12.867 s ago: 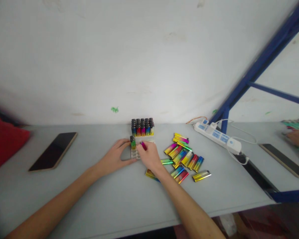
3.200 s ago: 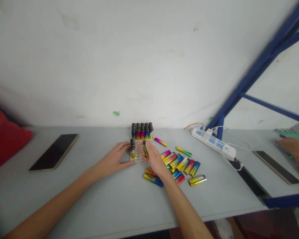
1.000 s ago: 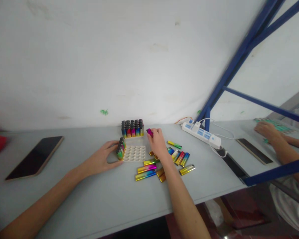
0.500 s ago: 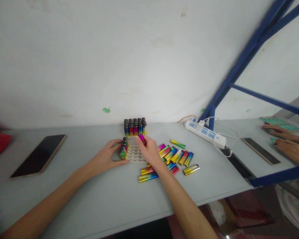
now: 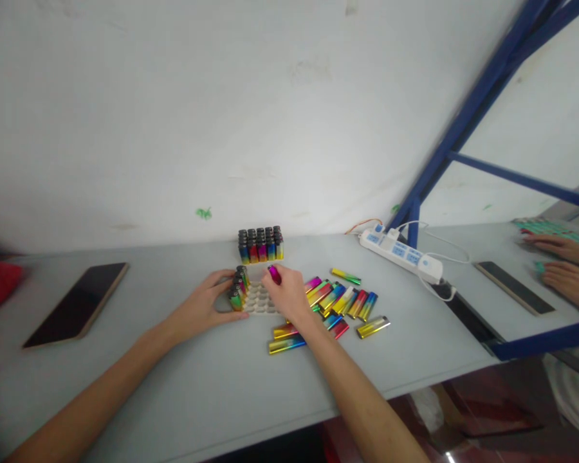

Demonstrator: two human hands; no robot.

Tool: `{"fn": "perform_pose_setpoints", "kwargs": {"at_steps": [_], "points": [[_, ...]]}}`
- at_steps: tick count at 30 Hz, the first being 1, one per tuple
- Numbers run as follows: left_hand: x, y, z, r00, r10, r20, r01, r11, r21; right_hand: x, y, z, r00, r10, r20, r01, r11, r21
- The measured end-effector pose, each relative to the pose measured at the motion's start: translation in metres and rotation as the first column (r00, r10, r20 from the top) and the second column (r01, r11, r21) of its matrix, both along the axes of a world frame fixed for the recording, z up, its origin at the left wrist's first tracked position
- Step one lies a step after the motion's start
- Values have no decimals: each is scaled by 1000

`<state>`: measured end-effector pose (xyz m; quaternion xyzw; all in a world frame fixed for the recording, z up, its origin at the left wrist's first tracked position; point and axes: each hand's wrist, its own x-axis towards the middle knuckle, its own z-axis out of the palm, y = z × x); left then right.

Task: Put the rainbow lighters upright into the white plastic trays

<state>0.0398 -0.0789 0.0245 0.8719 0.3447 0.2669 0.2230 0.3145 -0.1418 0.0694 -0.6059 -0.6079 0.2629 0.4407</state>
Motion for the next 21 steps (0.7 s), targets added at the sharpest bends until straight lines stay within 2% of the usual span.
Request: {"fn": "perform_pose_setpoints", "kwargs": {"at_steps": [5, 8, 12, 18, 21], "points": [[1, -1, 1, 1000, -5, 16, 5, 1000, -2, 5, -1, -4, 998, 56, 32, -58, 997, 49], [2, -1, 0, 1000, -10, 20, 10, 1000, -6, 6, -1, -9, 990, 132, 53, -138, 983, 120], [2, -1, -1, 1000, -15, 19, 15, 1000, -7, 5, -1, -12, 973, 142, 184, -179, 963, 201], [-1, -2, -2, 1000, -10, -9, 10, 1000, 15, 5, 5, -13, 937, 107, 331, -154, 981, 118], [-1, -1, -3, 1000, 2, -15, -2, 1000, 20, 5, 11, -13, 894, 170, 415, -210, 976, 53]]}}
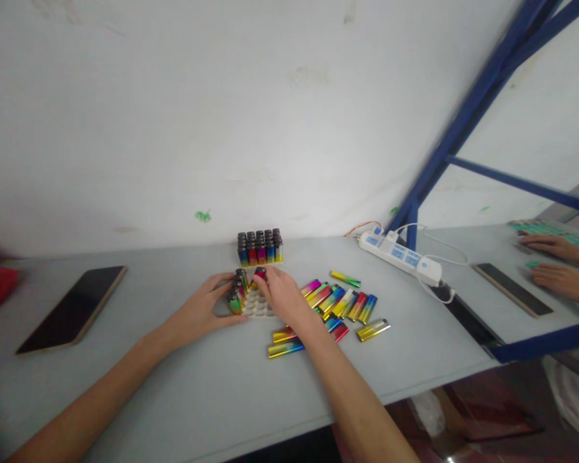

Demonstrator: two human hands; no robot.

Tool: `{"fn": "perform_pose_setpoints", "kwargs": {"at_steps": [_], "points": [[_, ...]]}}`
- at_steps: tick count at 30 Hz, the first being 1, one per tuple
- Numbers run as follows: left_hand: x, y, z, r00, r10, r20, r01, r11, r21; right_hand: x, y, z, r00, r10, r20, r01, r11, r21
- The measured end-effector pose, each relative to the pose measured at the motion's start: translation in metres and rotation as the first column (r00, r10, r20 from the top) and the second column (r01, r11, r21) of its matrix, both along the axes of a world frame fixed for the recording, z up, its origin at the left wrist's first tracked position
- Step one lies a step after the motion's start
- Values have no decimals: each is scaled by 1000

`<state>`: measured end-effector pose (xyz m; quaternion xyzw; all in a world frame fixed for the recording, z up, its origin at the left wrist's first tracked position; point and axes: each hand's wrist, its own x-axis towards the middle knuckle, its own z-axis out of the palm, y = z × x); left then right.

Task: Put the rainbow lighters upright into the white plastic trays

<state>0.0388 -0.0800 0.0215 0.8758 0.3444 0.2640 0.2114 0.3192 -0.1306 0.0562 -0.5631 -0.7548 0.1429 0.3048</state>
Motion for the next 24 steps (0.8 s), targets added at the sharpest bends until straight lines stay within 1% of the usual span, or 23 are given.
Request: {"fn": "perform_pose_setpoints", "kwargs": {"at_steps": [2, 6, 9, 11, 13, 14, 16, 17, 19, 20, 21, 22, 24], "points": [[0, 1, -1, 1000, 7, 5, -7, 1000, 2, -2, 4, 0, 995, 33, 95, -31, 999, -23], [1, 3, -2, 1000, -1, 27, 1, 1000, -2, -9, 10, -1, 972, 33, 234, -37, 999, 12], [2, 4, -1, 1000, -3, 30, 3, 1000, -8, -9, 9, -2, 970, 38, 241, -42, 999, 9], [2, 5, -1, 1000, 6, 28, -6, 1000, -1, 1, 8, 0, 981, 58, 187, -62, 998, 14], [2, 5, 0, 1000, 5, 24, -5, 1000, 5, 23, 5, 5, 995, 48, 90, -53, 997, 60], [2, 5, 1, 1000, 2, 24, -2, 1000, 6, 39, 4, 8, 999, 18, 37, -21, 995, 94], [3, 6, 2, 1000, -3, 26, 3, 1000, 3, 77, -2, 12, 995, -98, -28, 101, 986, 132], [3, 6, 2, 1000, -2, 28, 2, 1000, 3, 98, -7, 14, 984, -177, -27, 179, 976, 128], [4, 7, 1, 1000, 1, 28, -2, 1000, 5, 138, -18, 14, 944, -327, 39, 324, 943, 72], [4, 7, 1, 1000, 3, 25, -4, 1000, 7, 155, -24, 12, 924, -371, 96, 370, 929, 27], [5, 7, 0, 1000, 6, 22, -7, 1000, 8, 170, -30, 10, 905, -396, 152, 402, 915, -12], [5, 8, 0, 1000, 9, 18, -10, 1000, 9, 182, -35, 8, 896, -396, 202, 412, 910, -43], [6, 8, -1, 1000, 11, 12, -11, 1000, 7, 198, -41, 6, 893, -363, 266, 396, 915, -79]]}}
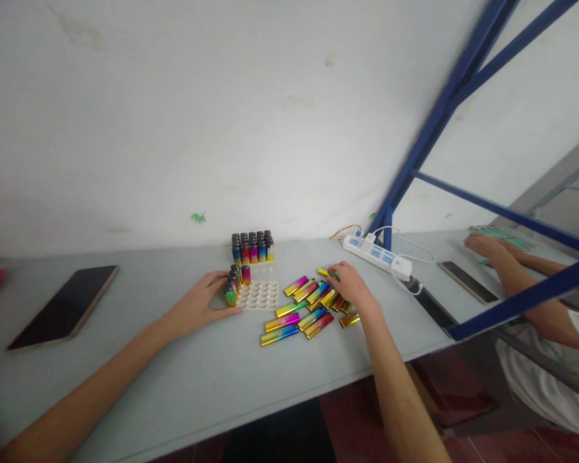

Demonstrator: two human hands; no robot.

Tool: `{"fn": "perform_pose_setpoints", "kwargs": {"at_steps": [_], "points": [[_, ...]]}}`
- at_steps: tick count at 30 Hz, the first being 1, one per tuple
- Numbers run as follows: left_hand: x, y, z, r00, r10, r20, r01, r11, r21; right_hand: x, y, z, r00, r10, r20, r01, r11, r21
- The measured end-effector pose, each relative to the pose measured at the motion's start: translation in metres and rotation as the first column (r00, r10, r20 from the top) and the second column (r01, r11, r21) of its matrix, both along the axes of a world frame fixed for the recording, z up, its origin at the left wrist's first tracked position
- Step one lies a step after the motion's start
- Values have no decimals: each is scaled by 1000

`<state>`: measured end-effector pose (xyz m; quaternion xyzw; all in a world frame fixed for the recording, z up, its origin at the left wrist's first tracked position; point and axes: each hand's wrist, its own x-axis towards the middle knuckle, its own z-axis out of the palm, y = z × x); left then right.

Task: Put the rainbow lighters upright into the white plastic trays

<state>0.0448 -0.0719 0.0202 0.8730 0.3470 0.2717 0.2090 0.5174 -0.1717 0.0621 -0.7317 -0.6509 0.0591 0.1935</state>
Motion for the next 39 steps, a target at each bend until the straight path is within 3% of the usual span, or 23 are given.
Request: {"fn": "perform_pose_setpoints", "kwargs": {"at_steps": [4, 6, 8, 11, 14, 15, 17, 20, 23, 26, 30, 32, 36, 39], "points": [[1, 0, 0, 1000, -4, 11, 4, 1000, 4, 5, 2, 6, 997, 4, -78, -2, 1000, 25], [1, 0, 0, 1000, -7, 23, 7, 1000, 7, -5, 8, 14, 971, 10, -240, 12, 996, 88], [1, -1, -1, 1000, -13, 23, 13, 1000, 6, -25, 15, 22, 896, 53, -441, 22, 986, 163], [0, -2, -2, 1000, -12, 18, 12, 1000, 11, -70, 29, 34, 663, 173, -728, 27, 967, 255], [-1, -3, -3, 1000, -5, 23, 5, 1000, 25, -118, 43, 45, 283, 297, -912, 2, 951, 310], [-1, -3, -3, 1000, -5, 23, 4, 1000, 28, -131, 47, 47, 202, 314, -928, -6, 948, 319], [-1, -5, -2, 1000, -7, 16, 7, 1000, 24, -152, 54, 46, 137, 312, -940, -10, 949, 314], [-1, -8, 1, 1000, -10, 13, 9, 1000, 10, -170, 54, 36, 180, 268, -947, -9, 963, 270], [-1, -11, 1, 1000, -1, 25, 1, 1000, 8, -179, 46, 22, 233, 256, -938, -102, 966, 238], [-1, -12, 0, 999, 14, 29, -14, 1000, 10, -186, 36, 14, 221, 274, -936, -181, 954, 237], [-2, -13, -1, 999, 29, 30, -29, 1000, 4, -195, 33, 11, 217, 214, -953, -192, 966, 173], [-3, -13, -1, 999, 31, 34, -31, 1000, 0, -198, 34, 9, 278, 177, -944, -166, 977, 134], [-3, -14, 1, 999, 28, 31, -28, 1000, -7, -201, 34, 3, 489, 178, -854, -65, 984, 168], [-3, -14, 2, 1000, 25, 19, -25, 1000, -12, -200, 35, -1, 609, 170, -775, -55, 983, 173]]}}
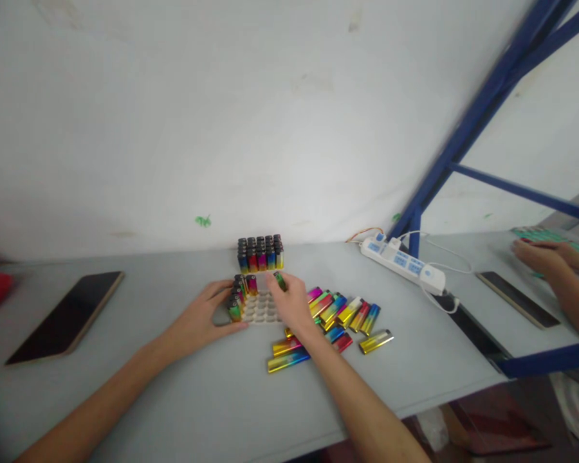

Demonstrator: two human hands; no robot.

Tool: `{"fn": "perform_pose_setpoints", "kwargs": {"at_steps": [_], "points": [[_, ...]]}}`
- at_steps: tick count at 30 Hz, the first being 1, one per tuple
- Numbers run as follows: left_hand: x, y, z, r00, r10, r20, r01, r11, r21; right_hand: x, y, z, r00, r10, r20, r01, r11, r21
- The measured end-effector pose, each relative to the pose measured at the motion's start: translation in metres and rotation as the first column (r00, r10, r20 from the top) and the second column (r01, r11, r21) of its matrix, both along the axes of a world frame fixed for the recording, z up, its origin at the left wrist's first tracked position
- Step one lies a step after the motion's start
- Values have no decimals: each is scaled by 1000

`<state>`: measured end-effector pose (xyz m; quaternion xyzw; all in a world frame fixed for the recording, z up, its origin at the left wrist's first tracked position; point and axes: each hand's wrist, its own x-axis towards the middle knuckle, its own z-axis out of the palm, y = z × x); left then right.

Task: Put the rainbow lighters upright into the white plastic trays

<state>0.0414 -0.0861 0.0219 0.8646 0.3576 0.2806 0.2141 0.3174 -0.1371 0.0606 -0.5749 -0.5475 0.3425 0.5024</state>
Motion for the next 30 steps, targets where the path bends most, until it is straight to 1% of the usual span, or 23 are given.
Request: {"fn": "perform_pose_setpoints", "kwargs": {"at_steps": [3, 7, 9, 11, 14, 15, 17, 20, 22, 24, 27, 30], "points": [[0, 0, 0, 1000, 4, -2, -4, 1000, -4, 1, 0, -1, 997, -16, 77, 17, 1000, -11], [1, 0, 1, 1000, 7, 2, -7, 1000, -12, 4, -4, 4, 991, -7, 136, 1, 999, 46], [1, 0, 2, 1000, 6, 3, -6, 1000, -18, 6, -7, 8, 983, 32, 180, -47, 996, 81], [2, 0, 2, 1000, 3, 2, -3, 1000, -21, 9, -9, 9, 963, 77, 258, -114, 985, 129], [2, -1, 3, 1000, 0, -1, 0, 1000, -16, 13, -11, 8, 904, 96, 416, -198, 958, 207], [2, -1, 4, 1000, 4, -3, -4, 1000, -12, 14, -12, 6, 882, 102, 461, -217, 955, 204], [2, -2, 4, 1000, 10, -9, -10, 1000, -8, 15, -11, 3, 850, 129, 511, -235, 961, 148], [2, -2, 3, 1000, 8, -12, -8, 1000, -4, 15, -9, 0, 846, 169, 505, -237, 969, 73], [3, -2, 2, 1000, 6, -6, -6, 1000, 2, 14, -7, -1, 846, 191, 498, -258, 964, 69], [3, -2, 1, 1000, 7, 0, -7, 1000, 6, 12, -4, -2, 829, 212, 518, -287, 955, 68], [4, -1, 0, 1000, 0, -7, 0, 1000, 1, 8, -1, -3, 783, 210, 585, -301, 952, 61], [4, -1, 0, 1000, -7, -15, 7, 1000, 2, 2, -1, -2, 721, 214, 659, -330, 943, 54]]}}
